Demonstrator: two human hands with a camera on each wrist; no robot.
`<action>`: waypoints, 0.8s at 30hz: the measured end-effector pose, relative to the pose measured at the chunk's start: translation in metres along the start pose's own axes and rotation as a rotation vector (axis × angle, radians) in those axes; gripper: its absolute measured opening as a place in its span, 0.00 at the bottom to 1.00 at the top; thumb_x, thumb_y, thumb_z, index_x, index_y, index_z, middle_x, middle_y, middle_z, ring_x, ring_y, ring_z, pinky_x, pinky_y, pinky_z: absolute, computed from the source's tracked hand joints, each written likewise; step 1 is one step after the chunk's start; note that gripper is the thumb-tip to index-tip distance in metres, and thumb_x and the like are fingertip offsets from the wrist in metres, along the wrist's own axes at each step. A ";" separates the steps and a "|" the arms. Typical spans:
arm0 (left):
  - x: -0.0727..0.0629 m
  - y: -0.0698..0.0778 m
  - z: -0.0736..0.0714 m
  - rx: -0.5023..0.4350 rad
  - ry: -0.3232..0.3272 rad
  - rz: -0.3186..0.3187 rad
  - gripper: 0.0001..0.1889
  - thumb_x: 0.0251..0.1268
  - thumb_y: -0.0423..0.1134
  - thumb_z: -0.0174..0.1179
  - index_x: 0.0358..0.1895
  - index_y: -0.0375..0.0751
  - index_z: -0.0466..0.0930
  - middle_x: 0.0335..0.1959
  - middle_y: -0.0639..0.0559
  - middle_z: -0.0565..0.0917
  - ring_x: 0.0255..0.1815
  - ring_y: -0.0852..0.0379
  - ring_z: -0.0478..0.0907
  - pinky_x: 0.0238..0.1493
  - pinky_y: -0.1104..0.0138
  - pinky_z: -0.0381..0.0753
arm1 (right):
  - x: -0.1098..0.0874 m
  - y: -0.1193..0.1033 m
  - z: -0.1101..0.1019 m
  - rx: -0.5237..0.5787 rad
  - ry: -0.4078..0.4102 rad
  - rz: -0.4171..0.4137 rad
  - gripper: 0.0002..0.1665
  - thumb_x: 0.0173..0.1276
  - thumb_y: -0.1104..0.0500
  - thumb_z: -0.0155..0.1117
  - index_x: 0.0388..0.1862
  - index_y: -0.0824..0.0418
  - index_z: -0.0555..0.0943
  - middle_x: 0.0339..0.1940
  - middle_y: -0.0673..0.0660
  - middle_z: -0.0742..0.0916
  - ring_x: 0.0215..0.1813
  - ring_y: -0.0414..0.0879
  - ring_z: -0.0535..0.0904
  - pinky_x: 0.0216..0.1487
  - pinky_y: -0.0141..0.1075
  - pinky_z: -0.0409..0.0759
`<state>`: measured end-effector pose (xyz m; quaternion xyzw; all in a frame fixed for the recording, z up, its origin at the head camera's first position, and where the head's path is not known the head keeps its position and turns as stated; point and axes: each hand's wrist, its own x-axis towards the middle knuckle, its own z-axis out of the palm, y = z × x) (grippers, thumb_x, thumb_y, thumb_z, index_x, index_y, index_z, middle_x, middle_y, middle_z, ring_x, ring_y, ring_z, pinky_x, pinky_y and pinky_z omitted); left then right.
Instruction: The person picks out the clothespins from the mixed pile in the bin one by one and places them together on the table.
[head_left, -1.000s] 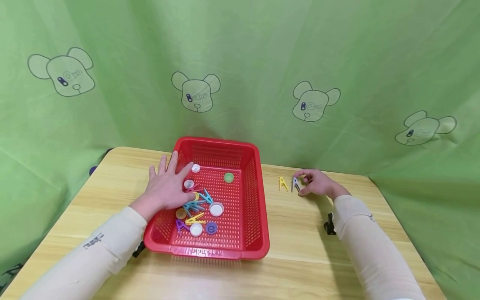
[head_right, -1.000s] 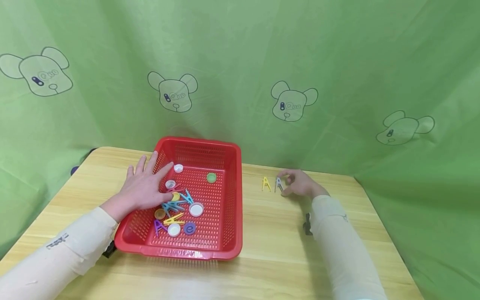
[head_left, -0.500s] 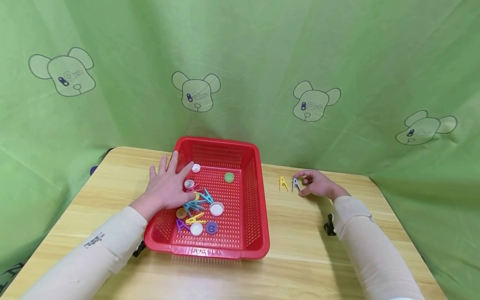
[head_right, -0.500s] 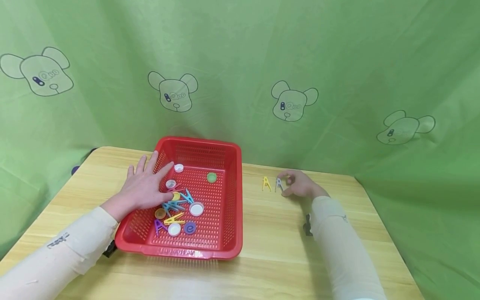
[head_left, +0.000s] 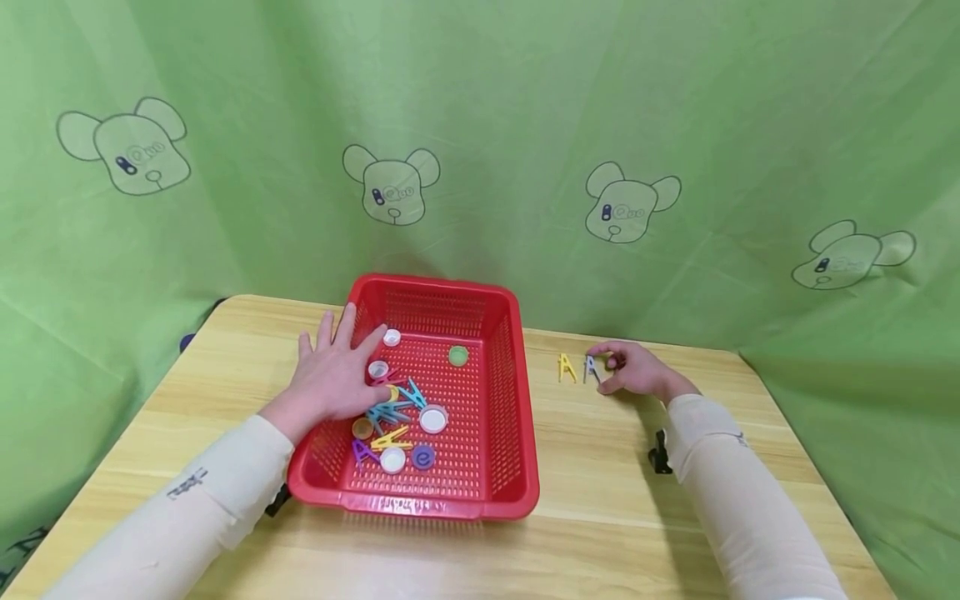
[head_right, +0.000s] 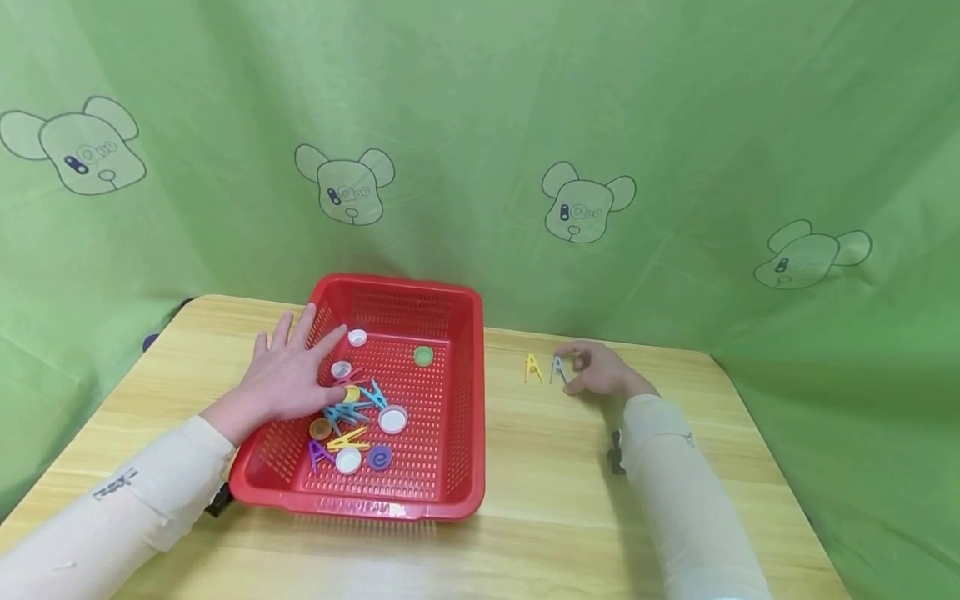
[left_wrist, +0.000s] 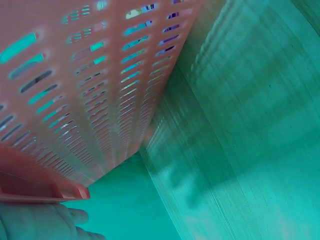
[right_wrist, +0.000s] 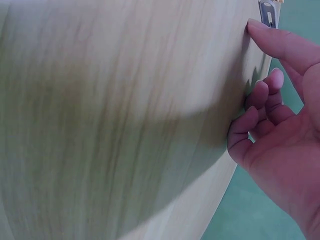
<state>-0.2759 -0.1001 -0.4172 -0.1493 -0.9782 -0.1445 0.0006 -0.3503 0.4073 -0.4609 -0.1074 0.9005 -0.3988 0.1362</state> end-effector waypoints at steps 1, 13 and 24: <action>0.000 0.000 0.000 0.000 -0.002 -0.001 0.51 0.54 0.60 0.68 0.80 0.49 0.55 0.80 0.33 0.35 0.76 0.26 0.29 0.65 0.27 0.34 | 0.000 0.000 0.000 0.000 0.002 0.002 0.41 0.47 0.75 0.77 0.64 0.72 0.75 0.37 0.66 0.74 0.39 0.50 0.68 0.38 0.34 0.72; 0.000 0.001 0.000 -0.006 0.006 -0.001 0.51 0.53 0.57 0.69 0.80 0.48 0.56 0.80 0.33 0.36 0.76 0.26 0.30 0.65 0.27 0.35 | -0.008 -0.010 -0.008 -0.023 0.023 0.072 0.47 0.46 0.69 0.81 0.68 0.67 0.73 0.39 0.67 0.74 0.40 0.52 0.68 0.42 0.40 0.72; -0.001 0.001 0.000 0.013 0.006 0.001 0.54 0.47 0.55 0.74 0.80 0.47 0.56 0.80 0.32 0.37 0.76 0.25 0.33 0.65 0.27 0.36 | -0.010 -0.024 -0.015 -0.047 0.023 0.028 0.50 0.46 0.68 0.81 0.70 0.66 0.70 0.39 0.65 0.73 0.37 0.51 0.67 0.35 0.38 0.74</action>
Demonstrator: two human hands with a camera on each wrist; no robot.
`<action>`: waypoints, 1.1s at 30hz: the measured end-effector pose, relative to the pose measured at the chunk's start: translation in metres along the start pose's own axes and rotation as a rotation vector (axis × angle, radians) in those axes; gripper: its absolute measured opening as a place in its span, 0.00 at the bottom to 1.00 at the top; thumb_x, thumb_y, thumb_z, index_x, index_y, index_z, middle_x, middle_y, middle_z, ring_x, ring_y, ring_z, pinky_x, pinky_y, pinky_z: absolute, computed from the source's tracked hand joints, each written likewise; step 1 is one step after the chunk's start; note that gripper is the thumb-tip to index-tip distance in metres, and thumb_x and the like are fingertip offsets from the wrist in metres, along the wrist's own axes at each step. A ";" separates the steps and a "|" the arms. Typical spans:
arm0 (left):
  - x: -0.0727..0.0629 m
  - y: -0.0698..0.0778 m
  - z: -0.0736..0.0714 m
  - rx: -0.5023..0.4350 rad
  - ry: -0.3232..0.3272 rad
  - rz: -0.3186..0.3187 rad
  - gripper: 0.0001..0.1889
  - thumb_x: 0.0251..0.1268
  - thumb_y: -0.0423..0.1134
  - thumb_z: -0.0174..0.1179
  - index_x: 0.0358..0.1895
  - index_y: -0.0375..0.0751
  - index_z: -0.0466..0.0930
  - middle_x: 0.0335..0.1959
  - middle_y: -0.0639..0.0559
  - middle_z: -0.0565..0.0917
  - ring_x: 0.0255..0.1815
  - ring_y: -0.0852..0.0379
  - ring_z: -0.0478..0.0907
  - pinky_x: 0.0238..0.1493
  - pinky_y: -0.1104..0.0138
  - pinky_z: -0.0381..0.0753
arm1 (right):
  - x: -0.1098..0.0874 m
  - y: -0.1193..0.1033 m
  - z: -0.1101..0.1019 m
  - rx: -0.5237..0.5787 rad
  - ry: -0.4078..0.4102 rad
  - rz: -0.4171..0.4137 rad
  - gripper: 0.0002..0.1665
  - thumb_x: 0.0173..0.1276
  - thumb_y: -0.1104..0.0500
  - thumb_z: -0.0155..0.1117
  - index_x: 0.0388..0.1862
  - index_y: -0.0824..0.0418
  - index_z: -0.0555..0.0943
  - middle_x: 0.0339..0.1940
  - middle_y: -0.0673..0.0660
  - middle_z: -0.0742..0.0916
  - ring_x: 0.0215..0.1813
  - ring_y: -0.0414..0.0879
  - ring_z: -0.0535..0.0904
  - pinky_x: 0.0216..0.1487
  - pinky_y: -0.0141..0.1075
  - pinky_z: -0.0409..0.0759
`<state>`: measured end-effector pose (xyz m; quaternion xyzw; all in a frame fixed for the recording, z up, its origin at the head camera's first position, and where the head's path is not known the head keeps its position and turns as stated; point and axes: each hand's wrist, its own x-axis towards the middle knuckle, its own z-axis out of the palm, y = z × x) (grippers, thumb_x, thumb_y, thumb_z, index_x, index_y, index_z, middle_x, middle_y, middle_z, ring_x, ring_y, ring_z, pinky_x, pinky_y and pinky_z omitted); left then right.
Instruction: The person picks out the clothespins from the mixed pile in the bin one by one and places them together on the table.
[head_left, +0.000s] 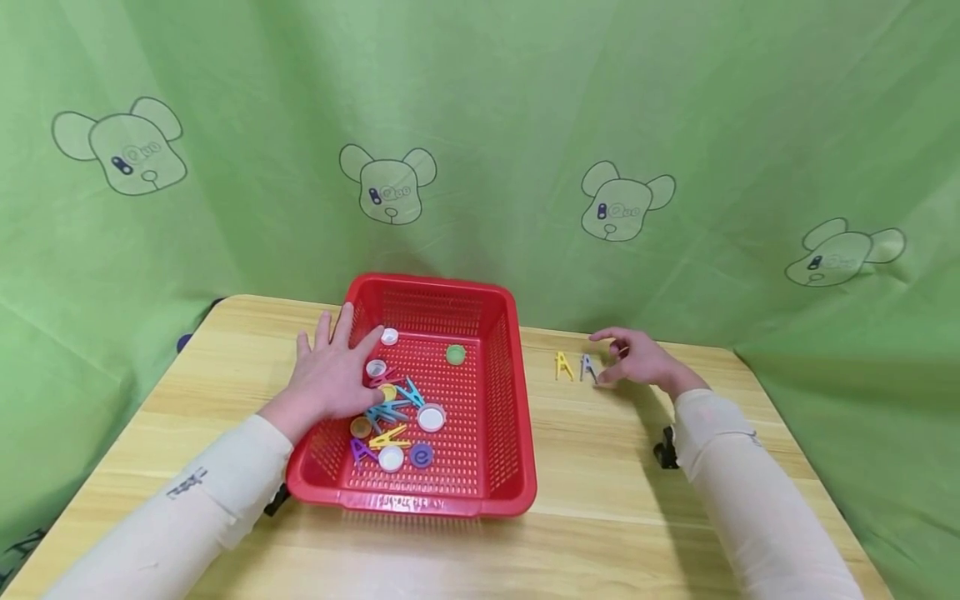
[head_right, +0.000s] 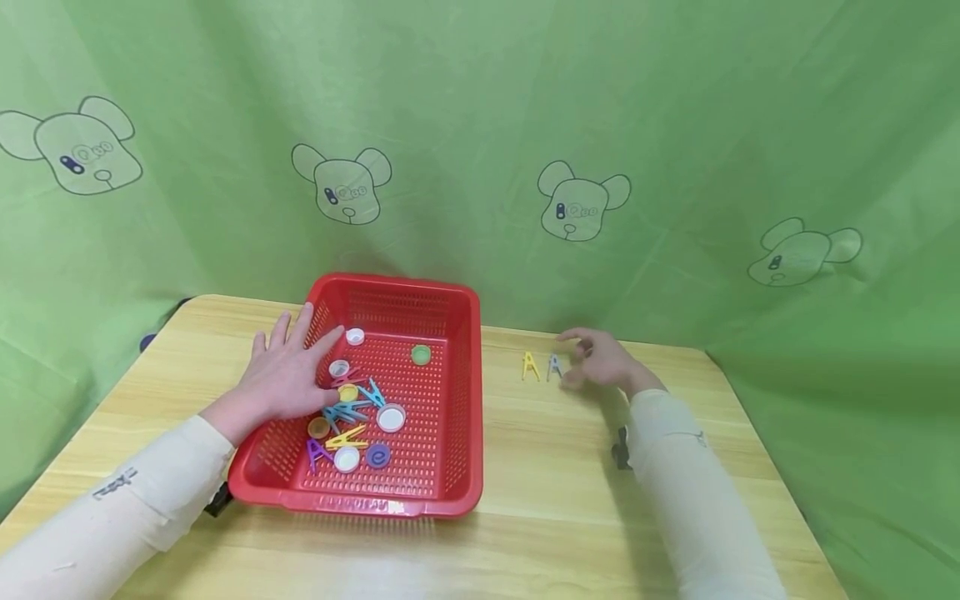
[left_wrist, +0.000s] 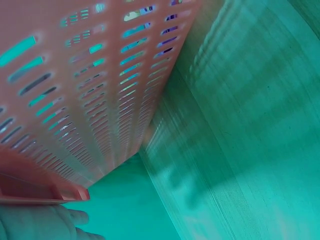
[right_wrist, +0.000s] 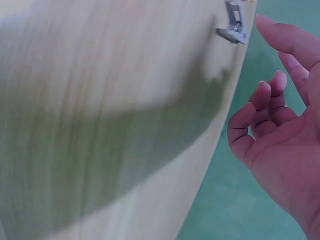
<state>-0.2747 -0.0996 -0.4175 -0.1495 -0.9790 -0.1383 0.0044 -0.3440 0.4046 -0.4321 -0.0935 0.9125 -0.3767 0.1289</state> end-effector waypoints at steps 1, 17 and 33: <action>0.000 0.000 0.000 0.001 -0.001 -0.001 0.55 0.47 0.55 0.74 0.80 0.47 0.56 0.80 0.32 0.37 0.76 0.25 0.34 0.65 0.28 0.37 | 0.000 -0.003 -0.001 -0.004 0.003 -0.006 0.49 0.46 0.69 0.81 0.69 0.66 0.71 0.38 0.64 0.73 0.37 0.51 0.67 0.35 0.38 0.73; 0.000 0.000 -0.001 -0.021 -0.010 0.003 0.55 0.45 0.48 0.76 0.80 0.47 0.56 0.80 0.32 0.35 0.76 0.25 0.32 0.65 0.28 0.35 | 0.002 -0.053 -0.005 -0.042 0.043 -0.108 0.44 0.50 0.71 0.77 0.68 0.63 0.72 0.35 0.58 0.72 0.34 0.49 0.67 0.36 0.37 0.73; -0.001 0.000 -0.002 -0.016 -0.009 0.004 0.54 0.45 0.47 0.76 0.79 0.47 0.57 0.80 0.31 0.35 0.75 0.24 0.33 0.65 0.28 0.36 | 0.005 -0.119 0.005 -0.043 0.047 -0.209 0.39 0.53 0.68 0.78 0.65 0.65 0.75 0.34 0.59 0.73 0.35 0.51 0.68 0.38 0.37 0.72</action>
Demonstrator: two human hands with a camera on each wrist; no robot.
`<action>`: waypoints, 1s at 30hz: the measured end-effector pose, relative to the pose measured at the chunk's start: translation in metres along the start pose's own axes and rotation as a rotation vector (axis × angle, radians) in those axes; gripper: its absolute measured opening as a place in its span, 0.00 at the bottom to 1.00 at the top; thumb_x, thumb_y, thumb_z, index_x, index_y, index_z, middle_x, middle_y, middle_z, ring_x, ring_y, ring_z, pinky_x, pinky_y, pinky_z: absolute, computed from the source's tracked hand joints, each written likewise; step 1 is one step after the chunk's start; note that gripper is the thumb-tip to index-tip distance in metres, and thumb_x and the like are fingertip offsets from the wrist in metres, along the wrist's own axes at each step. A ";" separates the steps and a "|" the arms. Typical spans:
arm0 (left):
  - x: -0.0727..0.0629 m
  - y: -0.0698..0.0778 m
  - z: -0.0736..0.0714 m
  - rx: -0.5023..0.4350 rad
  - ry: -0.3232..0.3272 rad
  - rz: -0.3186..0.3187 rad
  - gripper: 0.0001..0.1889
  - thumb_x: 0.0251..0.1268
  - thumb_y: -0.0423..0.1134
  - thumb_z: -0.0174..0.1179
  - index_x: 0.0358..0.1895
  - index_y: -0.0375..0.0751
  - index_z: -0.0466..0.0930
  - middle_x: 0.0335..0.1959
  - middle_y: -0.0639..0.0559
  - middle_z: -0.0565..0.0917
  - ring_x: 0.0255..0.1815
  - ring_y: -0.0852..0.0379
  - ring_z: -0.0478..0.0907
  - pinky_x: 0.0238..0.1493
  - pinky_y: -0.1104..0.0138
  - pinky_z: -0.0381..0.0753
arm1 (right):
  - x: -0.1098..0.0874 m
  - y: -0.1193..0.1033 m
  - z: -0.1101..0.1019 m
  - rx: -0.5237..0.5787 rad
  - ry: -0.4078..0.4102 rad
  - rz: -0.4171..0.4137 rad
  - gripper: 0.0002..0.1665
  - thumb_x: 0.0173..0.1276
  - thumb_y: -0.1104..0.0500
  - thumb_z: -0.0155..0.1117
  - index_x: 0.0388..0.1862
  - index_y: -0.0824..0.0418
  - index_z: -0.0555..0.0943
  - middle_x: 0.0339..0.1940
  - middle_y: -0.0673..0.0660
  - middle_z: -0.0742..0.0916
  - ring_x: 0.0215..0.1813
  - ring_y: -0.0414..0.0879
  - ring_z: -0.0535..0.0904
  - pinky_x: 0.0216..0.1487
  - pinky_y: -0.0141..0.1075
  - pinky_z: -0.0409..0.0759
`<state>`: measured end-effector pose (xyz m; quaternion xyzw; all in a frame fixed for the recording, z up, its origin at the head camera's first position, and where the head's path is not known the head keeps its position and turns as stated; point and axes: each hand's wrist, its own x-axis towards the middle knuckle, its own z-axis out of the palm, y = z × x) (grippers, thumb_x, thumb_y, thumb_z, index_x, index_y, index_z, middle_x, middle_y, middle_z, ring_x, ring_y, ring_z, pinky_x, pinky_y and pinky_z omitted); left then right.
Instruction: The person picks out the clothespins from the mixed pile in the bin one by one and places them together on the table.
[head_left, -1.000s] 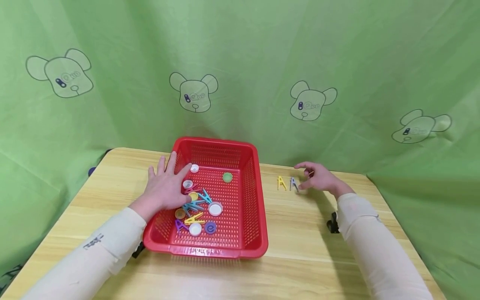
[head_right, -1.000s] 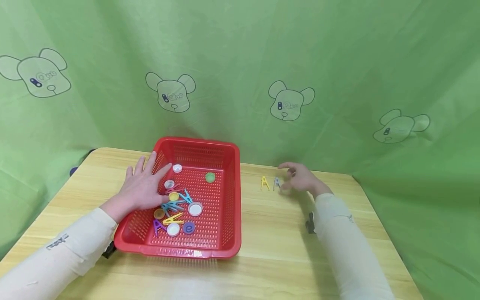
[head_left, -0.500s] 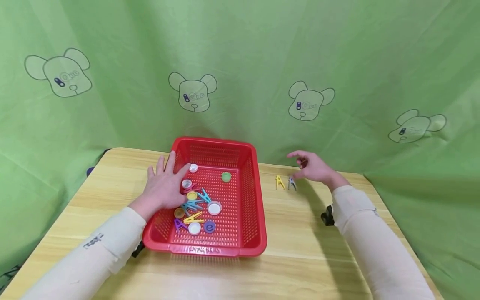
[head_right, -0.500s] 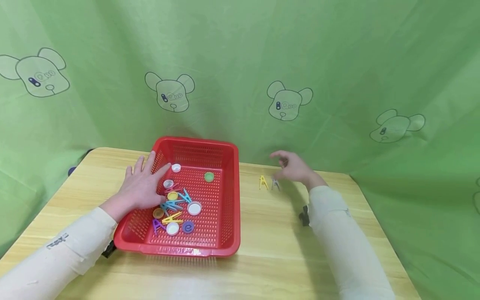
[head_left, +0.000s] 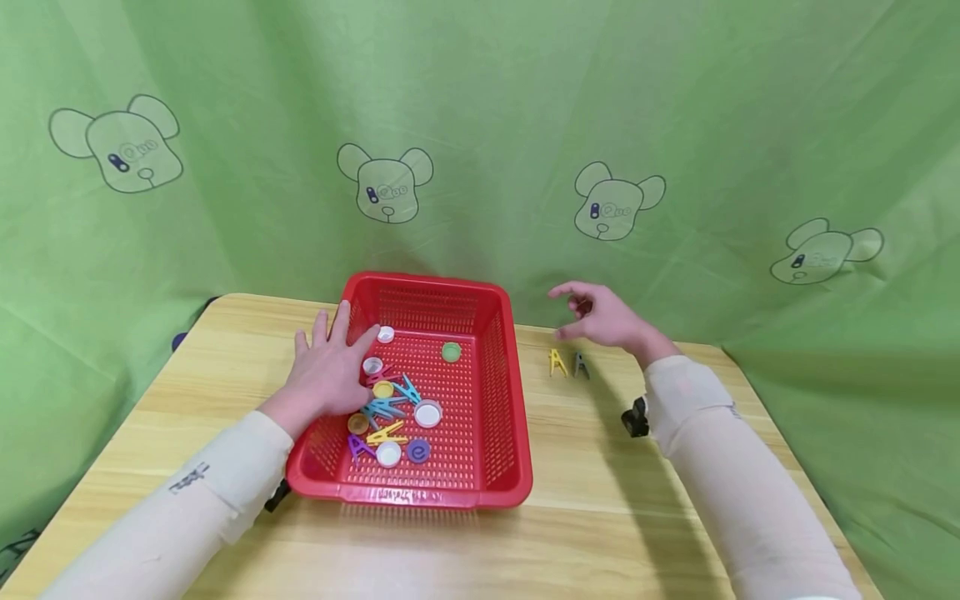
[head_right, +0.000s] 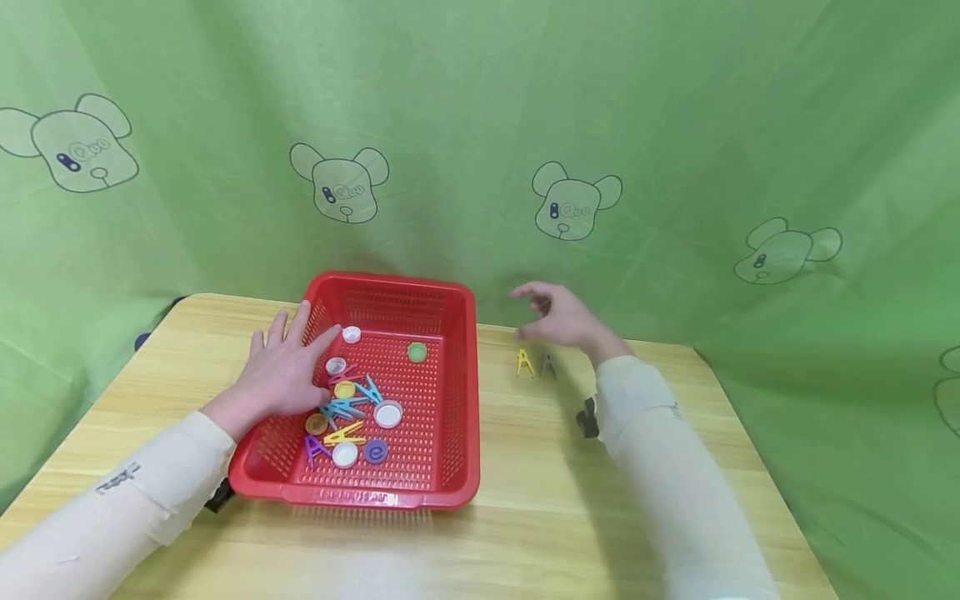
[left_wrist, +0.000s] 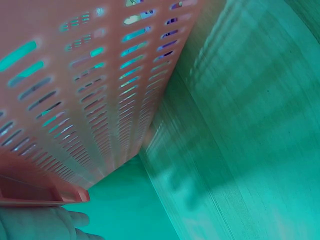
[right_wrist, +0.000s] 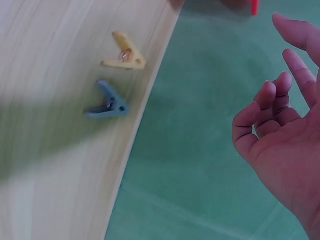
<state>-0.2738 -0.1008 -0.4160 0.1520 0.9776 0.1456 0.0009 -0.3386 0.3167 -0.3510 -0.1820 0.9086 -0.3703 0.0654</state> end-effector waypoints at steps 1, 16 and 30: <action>0.000 0.000 0.000 0.000 0.000 0.000 0.54 0.45 0.47 0.76 0.79 0.47 0.57 0.80 0.31 0.35 0.75 0.24 0.33 0.66 0.28 0.36 | 0.000 -0.007 0.000 0.000 -0.002 -0.007 0.38 0.53 0.69 0.77 0.65 0.66 0.75 0.34 0.59 0.73 0.35 0.52 0.68 0.37 0.37 0.72; -0.001 0.000 -0.001 -0.011 0.000 -0.001 0.53 0.46 0.46 0.75 0.79 0.46 0.58 0.80 0.32 0.35 0.76 0.25 0.31 0.66 0.28 0.35 | 0.027 -0.034 0.024 -0.014 -0.055 -0.077 0.37 0.54 0.65 0.78 0.63 0.61 0.77 0.37 0.60 0.75 0.38 0.52 0.69 0.41 0.44 0.73; 0.000 0.000 0.000 -0.002 0.004 -0.002 0.52 0.47 0.47 0.75 0.79 0.46 0.59 0.80 0.32 0.35 0.76 0.25 0.32 0.66 0.28 0.35 | 0.039 -0.066 0.050 -0.066 -0.099 -0.136 0.33 0.55 0.60 0.79 0.60 0.56 0.80 0.41 0.66 0.77 0.40 0.52 0.71 0.43 0.43 0.74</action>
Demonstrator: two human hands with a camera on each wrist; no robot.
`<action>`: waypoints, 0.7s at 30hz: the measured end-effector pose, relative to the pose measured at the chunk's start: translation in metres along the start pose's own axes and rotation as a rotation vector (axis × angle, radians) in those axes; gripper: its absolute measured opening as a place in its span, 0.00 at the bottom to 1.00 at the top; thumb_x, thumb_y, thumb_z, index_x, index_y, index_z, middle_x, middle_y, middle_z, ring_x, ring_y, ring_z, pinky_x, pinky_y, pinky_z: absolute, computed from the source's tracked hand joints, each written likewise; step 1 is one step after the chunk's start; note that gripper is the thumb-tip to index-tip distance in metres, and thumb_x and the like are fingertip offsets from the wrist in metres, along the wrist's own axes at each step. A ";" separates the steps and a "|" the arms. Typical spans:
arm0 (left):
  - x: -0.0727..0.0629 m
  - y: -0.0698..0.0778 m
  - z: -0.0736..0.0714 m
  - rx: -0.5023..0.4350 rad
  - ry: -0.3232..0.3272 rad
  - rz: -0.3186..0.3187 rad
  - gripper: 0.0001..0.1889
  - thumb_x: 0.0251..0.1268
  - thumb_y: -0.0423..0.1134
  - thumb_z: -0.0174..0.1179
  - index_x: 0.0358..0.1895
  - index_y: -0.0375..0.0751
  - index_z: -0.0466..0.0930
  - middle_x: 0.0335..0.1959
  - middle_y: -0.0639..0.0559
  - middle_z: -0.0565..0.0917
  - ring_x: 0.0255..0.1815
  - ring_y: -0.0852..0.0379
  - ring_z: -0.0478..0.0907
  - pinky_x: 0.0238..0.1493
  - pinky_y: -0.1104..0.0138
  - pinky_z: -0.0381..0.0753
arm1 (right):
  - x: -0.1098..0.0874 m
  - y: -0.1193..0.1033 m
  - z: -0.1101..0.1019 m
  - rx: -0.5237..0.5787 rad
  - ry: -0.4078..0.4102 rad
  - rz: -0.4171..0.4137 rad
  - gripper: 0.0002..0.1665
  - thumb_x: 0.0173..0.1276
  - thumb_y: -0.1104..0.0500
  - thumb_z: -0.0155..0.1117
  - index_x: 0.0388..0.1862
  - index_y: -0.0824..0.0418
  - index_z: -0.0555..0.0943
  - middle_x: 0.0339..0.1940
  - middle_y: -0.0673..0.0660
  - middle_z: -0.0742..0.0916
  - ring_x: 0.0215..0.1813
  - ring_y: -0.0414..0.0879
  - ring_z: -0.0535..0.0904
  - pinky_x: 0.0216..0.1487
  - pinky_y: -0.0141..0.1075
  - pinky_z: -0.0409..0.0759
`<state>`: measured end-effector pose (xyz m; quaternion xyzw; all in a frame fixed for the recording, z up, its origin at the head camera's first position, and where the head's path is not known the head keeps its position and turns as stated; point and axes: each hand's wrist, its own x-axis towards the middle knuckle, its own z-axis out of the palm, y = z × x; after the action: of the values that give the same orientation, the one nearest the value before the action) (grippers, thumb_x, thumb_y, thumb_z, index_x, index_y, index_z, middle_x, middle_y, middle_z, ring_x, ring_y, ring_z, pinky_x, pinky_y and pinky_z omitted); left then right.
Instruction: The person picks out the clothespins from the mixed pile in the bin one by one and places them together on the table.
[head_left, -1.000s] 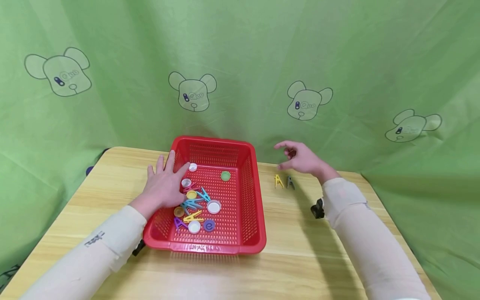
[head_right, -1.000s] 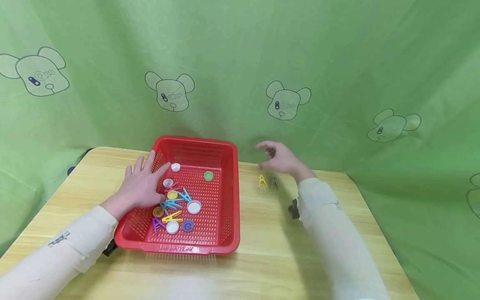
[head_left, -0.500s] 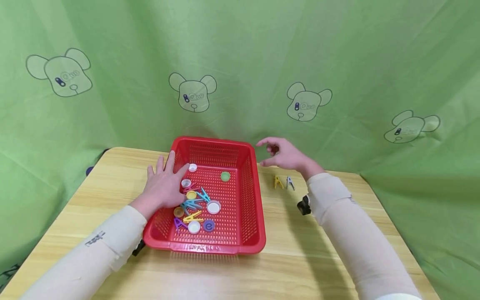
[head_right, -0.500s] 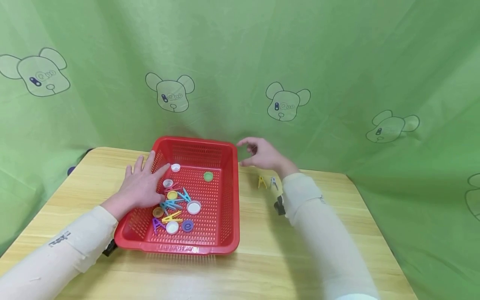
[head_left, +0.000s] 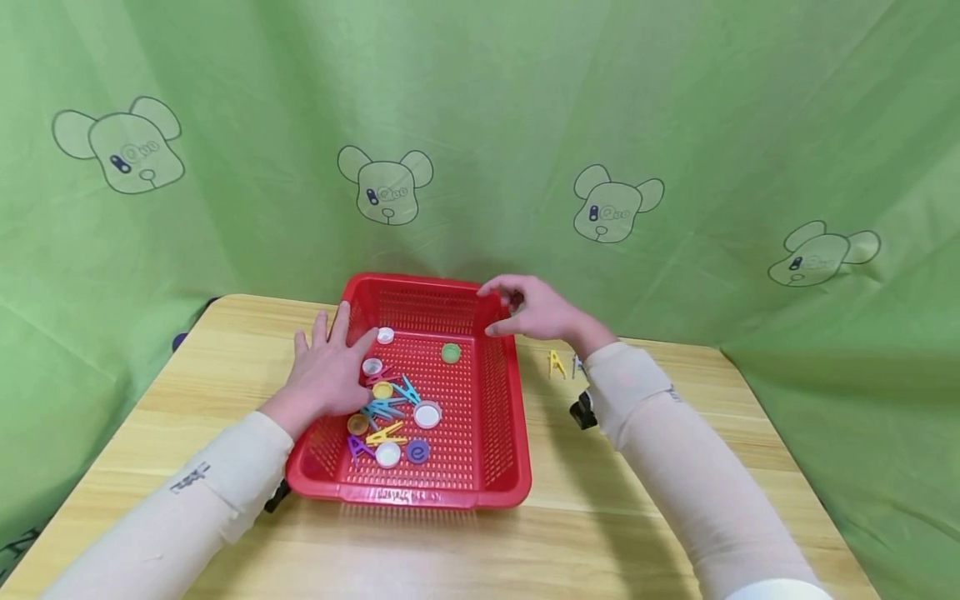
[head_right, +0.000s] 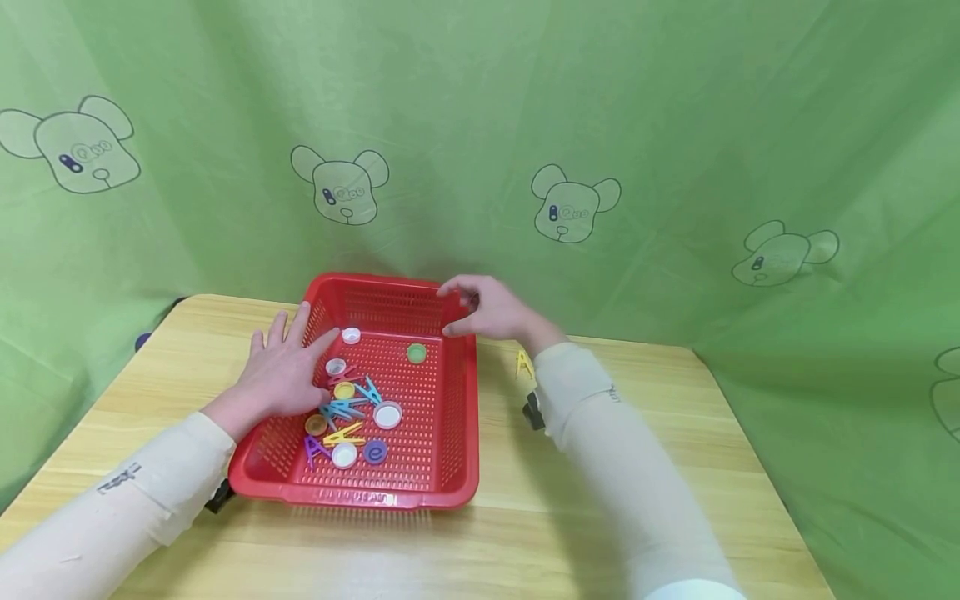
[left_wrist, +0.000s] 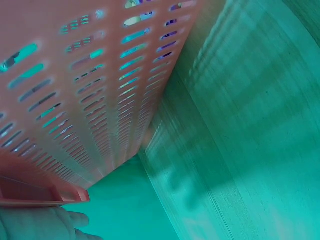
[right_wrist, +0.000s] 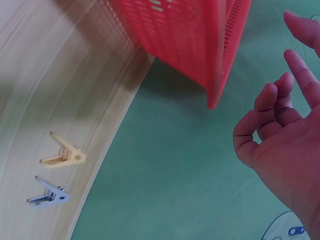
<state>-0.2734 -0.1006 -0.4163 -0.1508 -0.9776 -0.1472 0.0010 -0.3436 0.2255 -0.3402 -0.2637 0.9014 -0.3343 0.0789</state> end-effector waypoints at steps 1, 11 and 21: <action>0.000 0.000 0.000 0.000 0.000 0.000 0.52 0.47 0.47 0.75 0.78 0.46 0.59 0.80 0.32 0.35 0.76 0.25 0.32 0.66 0.28 0.35 | 0.001 -0.002 0.001 -0.006 -0.002 -0.003 0.32 0.55 0.59 0.79 0.60 0.55 0.80 0.41 0.66 0.77 0.40 0.51 0.71 0.42 0.43 0.74; 0.000 -0.001 0.000 -0.005 0.003 -0.002 0.52 0.46 0.46 0.75 0.78 0.44 0.60 0.80 0.32 0.35 0.76 0.25 0.31 0.65 0.28 0.34 | 0.017 -0.026 0.010 -0.042 -0.015 -0.068 0.30 0.55 0.58 0.79 0.57 0.54 0.81 0.37 0.60 0.77 0.41 0.55 0.71 0.40 0.42 0.72; 0.001 -0.001 -0.001 -0.006 -0.002 -0.005 0.50 0.46 0.47 0.74 0.77 0.44 0.62 0.80 0.31 0.35 0.76 0.25 0.30 0.65 0.28 0.35 | 0.028 -0.053 0.030 -0.040 -0.068 -0.108 0.28 0.56 0.58 0.79 0.56 0.53 0.82 0.36 0.56 0.76 0.41 0.54 0.71 0.39 0.40 0.71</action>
<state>-0.2742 -0.1012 -0.4160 -0.1482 -0.9775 -0.1499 -0.0008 -0.3357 0.1598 -0.3281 -0.3244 0.8891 -0.3111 0.0862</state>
